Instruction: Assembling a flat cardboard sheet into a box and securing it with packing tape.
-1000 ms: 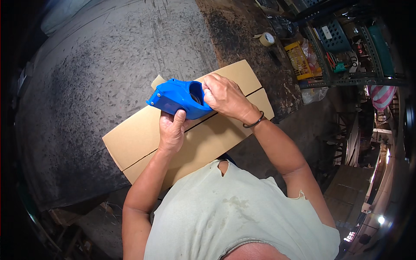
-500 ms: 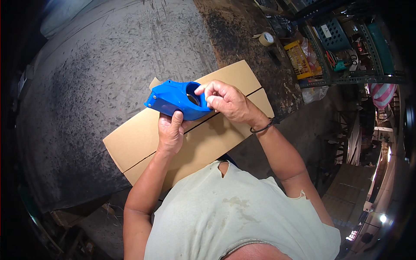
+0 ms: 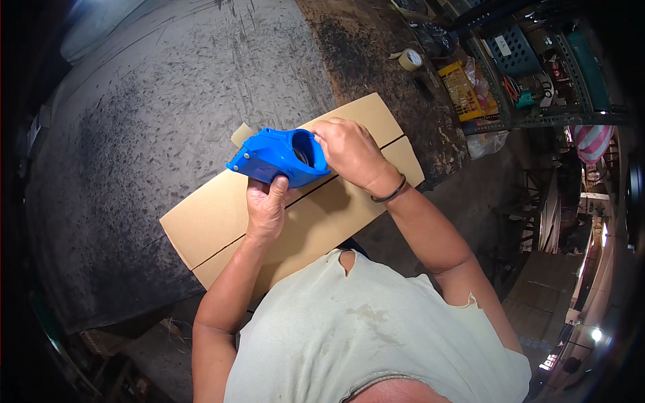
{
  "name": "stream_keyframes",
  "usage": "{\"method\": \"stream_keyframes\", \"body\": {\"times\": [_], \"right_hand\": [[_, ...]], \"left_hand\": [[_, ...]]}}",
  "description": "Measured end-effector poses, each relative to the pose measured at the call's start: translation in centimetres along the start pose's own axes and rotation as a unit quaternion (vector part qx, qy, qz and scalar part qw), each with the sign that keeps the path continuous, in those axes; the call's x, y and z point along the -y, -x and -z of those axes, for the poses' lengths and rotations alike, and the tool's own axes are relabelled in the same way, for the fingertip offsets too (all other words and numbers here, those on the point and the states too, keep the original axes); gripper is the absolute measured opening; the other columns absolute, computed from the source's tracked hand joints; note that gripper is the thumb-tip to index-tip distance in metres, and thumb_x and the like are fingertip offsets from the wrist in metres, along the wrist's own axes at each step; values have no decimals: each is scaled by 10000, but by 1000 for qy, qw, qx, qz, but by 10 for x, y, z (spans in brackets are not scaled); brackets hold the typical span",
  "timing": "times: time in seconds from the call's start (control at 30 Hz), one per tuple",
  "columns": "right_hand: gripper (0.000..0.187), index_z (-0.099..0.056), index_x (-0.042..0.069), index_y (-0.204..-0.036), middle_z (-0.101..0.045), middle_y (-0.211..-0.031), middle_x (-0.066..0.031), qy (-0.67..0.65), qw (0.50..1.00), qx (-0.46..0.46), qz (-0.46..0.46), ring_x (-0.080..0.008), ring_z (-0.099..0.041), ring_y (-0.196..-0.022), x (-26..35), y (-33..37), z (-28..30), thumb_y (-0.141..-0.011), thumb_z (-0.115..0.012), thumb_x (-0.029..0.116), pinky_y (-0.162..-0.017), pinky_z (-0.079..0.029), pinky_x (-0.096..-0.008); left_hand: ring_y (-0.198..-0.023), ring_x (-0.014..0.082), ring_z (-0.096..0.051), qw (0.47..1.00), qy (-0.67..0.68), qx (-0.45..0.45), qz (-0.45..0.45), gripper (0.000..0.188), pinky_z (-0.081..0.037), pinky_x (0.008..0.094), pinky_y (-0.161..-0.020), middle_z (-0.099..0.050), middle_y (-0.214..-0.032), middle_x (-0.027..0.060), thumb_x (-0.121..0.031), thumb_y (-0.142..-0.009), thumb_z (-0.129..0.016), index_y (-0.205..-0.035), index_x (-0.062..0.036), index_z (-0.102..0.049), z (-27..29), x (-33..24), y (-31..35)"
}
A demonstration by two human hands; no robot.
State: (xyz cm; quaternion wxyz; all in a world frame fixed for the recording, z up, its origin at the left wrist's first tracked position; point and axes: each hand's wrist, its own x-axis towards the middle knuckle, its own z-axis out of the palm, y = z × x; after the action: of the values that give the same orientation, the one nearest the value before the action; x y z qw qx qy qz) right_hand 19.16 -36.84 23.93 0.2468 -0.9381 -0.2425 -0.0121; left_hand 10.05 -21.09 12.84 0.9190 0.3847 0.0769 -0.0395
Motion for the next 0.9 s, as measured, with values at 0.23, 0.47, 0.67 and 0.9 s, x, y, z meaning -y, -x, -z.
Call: {"method": "stream_keyframes", "body": {"times": [0.23,0.47,0.67,0.9], "right_hand": [[47,-638,12,-760,-639,-797,-196,185,968,167,-13,-385,-640,-802,13,-13,10,-759,-598,37,-702,-511,-466],[41,-620,38,-761,-607,-797,-155,39,982,164,88,-367,-603,-804,2,-10,13,-783,-619,73,-699,-480,-446],[67,-614,61,-813,-555,-870,-116,-77,982,153,80,-313,-567,-849,-4,1,23,-805,-661,108,-740,-461,-401],[71,-619,31,-865,-547,-937,-86,-212,964,136,80,-247,-570,-879,-7,10,18,-834,-653,85,-799,-469,-344]], "left_hand": [[-1178,224,-541,1000,-6,-2,14,619,-492,428,-964,-499,-1319,61,-288,-880,-688,-1371,-121,-349,-3,-3,1],[-1110,175,-548,998,50,-14,19,614,-510,356,-900,-498,-1259,30,-266,-873,-705,-1354,-133,-349,-11,-10,2],[-1157,196,-525,998,54,-5,24,633,-489,393,-944,-477,-1286,40,-272,-877,-699,-1370,-135,-326,-7,-10,1],[-1179,224,-516,998,51,-1,21,651,-493,439,-967,-460,-1304,63,-282,-880,-691,-1376,-110,-307,-6,-10,1]]}}
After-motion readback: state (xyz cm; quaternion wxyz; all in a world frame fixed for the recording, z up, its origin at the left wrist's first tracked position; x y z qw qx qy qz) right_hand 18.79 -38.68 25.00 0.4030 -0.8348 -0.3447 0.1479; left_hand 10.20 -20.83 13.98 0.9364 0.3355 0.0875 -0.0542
